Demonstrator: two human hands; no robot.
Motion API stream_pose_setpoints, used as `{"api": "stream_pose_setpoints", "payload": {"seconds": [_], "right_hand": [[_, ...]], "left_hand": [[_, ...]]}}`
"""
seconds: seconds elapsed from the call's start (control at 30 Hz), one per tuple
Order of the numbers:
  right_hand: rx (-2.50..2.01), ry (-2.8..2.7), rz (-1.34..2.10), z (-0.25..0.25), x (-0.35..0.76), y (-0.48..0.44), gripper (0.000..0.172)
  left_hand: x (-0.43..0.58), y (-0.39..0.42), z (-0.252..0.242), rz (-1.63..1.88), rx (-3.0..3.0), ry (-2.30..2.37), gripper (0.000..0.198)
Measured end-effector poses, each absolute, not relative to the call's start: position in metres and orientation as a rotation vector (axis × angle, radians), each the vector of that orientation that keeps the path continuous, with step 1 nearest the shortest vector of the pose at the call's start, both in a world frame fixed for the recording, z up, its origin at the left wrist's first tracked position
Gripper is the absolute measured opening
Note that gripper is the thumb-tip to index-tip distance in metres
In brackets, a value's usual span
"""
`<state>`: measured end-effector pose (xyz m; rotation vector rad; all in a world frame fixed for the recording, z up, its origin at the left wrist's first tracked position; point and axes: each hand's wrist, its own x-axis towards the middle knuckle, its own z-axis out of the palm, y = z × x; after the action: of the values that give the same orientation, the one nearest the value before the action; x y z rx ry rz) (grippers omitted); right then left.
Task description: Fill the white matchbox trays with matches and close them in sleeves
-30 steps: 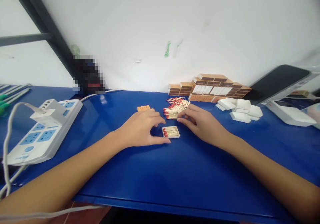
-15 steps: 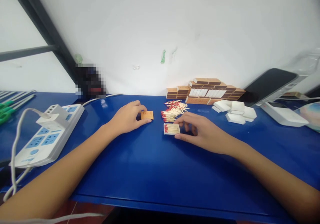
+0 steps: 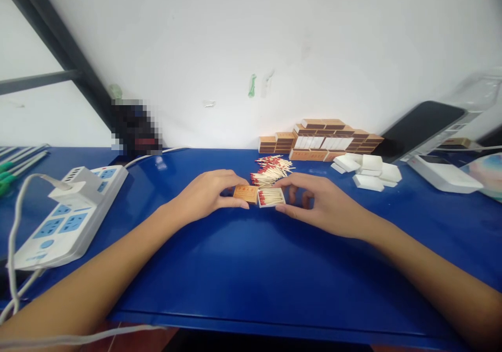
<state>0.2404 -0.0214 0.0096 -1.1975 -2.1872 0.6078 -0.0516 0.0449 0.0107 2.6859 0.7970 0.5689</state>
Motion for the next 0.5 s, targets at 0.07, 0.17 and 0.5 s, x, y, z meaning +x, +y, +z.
{"api": "stream_pose_setpoints", "payload": {"seconds": [0.07,0.17,0.5], "right_hand": [[-1.174,-2.192,0.599,0.0124,0.2409,-0.0225,0.032],[-1.145,-2.230,0.614,0.0167,0.2403,-0.0248,0.032],[-1.155,-2.217,0.355,0.0131,0.2383,-0.0273,0.027]], "left_hand": [[-0.0524,0.0456,0.0103,0.577,2.713,0.776,0.051],[-0.0532,0.0461,0.0099,0.596,2.708,0.739,0.051],[-0.0483,0.0405,0.0112,0.630,2.660,0.732,0.048]]}}
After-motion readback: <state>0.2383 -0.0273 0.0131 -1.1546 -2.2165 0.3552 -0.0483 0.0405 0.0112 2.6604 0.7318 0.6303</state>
